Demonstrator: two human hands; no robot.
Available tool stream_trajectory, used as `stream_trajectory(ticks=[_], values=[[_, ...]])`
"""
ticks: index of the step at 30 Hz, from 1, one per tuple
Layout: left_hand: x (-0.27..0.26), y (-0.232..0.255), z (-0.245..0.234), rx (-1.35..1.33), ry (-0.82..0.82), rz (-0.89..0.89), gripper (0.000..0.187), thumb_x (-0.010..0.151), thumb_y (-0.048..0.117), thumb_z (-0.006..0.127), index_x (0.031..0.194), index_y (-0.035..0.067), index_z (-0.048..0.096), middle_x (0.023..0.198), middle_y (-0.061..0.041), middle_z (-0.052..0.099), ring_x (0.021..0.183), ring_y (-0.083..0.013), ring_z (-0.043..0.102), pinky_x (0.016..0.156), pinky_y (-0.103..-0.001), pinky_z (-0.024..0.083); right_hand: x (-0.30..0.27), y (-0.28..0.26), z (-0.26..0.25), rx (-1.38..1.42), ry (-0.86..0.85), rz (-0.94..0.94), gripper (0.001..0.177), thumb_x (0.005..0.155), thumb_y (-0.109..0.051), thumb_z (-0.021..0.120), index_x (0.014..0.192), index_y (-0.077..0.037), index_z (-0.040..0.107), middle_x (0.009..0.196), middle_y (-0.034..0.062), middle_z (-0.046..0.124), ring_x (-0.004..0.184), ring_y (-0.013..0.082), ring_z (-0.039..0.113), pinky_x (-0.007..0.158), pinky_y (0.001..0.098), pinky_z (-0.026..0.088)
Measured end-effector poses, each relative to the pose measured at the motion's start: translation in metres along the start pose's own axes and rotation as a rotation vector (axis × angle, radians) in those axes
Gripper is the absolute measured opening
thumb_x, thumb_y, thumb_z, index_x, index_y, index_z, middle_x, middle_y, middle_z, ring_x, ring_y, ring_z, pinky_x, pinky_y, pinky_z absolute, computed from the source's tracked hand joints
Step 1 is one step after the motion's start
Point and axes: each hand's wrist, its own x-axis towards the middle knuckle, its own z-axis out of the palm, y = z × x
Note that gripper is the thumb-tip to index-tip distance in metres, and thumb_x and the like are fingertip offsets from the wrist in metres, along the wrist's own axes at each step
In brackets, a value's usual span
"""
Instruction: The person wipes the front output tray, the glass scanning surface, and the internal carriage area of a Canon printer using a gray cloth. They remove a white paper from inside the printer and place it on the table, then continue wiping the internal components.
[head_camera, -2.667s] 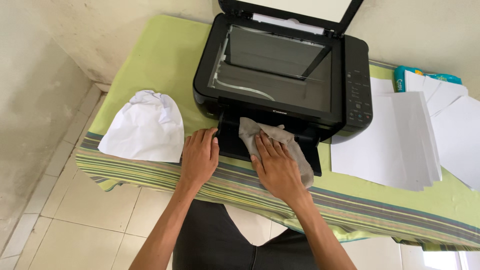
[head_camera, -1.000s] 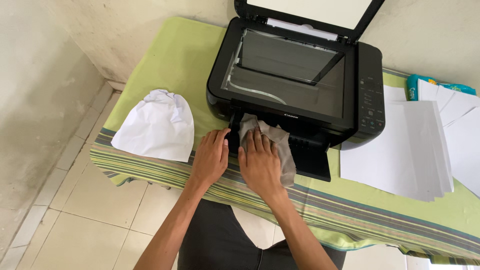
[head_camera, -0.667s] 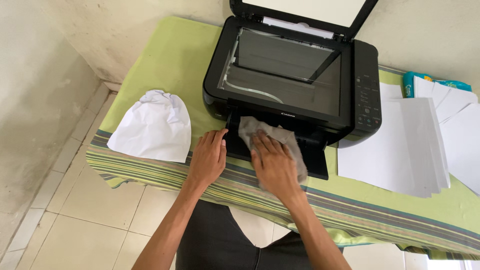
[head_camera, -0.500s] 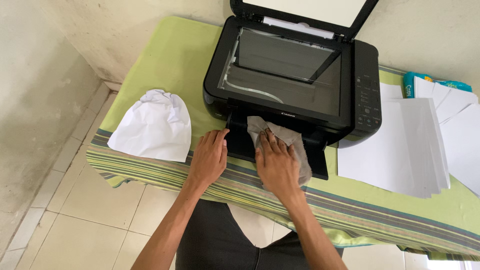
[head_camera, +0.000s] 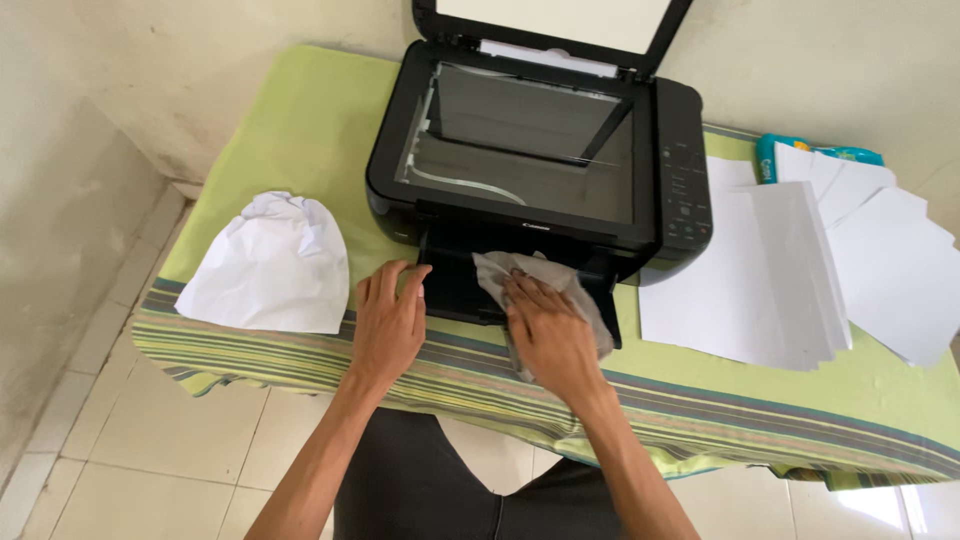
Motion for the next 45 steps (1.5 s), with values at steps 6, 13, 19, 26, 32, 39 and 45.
stream_trajectory(ticks=[6,13,19,26,32,39,45], values=[[0.007,0.026,0.019,-0.047,-0.076,0.095,0.03,0.101,0.016,0.056,0.126,0.005,0.068,0.122,-0.012,0.063,0.123,-0.0287,0.057,0.103,-0.049,0.038,-0.014,0.029,-0.015,-0.009,0.085,0.132,0.037,0.1,-0.021,0.051,0.126,-0.004,0.072,0.142,0.0125,0.064,0.132,0.0312,0.059,0.114,0.0451,0.043],[0.028,0.03,0.045,0.081,-0.186,0.125,0.041,0.104,0.027,0.05,0.135,0.005,0.065,0.137,-0.016,0.06,0.127,-0.0321,0.056,0.103,-0.046,0.039,0.001,0.032,-0.018,0.163,0.149,0.307,0.03,0.088,-0.011,0.064,0.115,-0.003,0.074,0.123,0.0168,0.071,0.109,0.034,0.066,0.095,0.0433,0.053],[0.027,0.032,0.045,0.088,-0.244,0.07,0.041,0.104,0.026,0.049,0.134,0.005,0.065,0.138,-0.019,0.058,0.124,-0.0309,0.058,0.101,-0.046,0.039,0.015,0.024,-0.014,0.043,0.127,0.241,0.025,0.092,-0.019,0.064,0.106,-0.002,0.076,0.114,0.0146,0.073,0.109,0.0346,0.063,0.094,0.0455,0.052],[0.026,0.028,0.049,0.086,-0.259,0.042,0.042,0.104,0.027,0.047,0.135,0.005,0.065,0.133,-0.021,0.061,0.125,-0.031,0.059,0.102,-0.047,0.037,-0.004,0.023,-0.017,0.014,0.182,0.17,0.033,0.098,-0.022,0.057,0.118,-0.003,0.074,0.12,0.0151,0.07,0.111,0.0366,0.06,0.096,0.0484,0.049],[0.026,0.029,0.052,0.133,-0.273,0.045,0.043,0.103,0.027,0.046,0.135,0.006,0.065,0.133,-0.022,0.061,0.124,-0.0305,0.059,0.102,-0.048,0.037,0.012,0.021,-0.011,-0.095,0.048,0.248,0.04,0.096,-0.03,0.057,0.121,-0.002,0.072,0.118,0.0208,0.061,0.111,0.039,0.056,0.097,0.0531,0.044],[0.028,0.031,0.05,0.135,-0.287,0.03,0.042,0.101,0.025,0.047,0.134,0.005,0.065,0.132,-0.02,0.061,0.123,-0.0287,0.058,0.101,-0.049,0.036,0.01,0.026,-0.01,-0.104,0.003,0.191,0.039,0.097,-0.027,0.056,0.119,0.001,0.072,0.123,0.0271,0.057,0.115,0.0415,0.053,0.099,0.0542,0.045],[0.026,0.029,0.055,0.132,-0.287,0.028,0.042,0.103,0.025,0.047,0.135,0.005,0.065,0.132,-0.018,0.061,0.123,-0.0296,0.058,0.102,-0.049,0.037,-0.005,0.01,0.002,-0.111,0.102,0.006,0.044,0.098,-0.03,0.057,0.127,0.002,0.069,0.133,0.0229,0.056,0.122,0.0414,0.05,0.101,0.0553,0.04]])
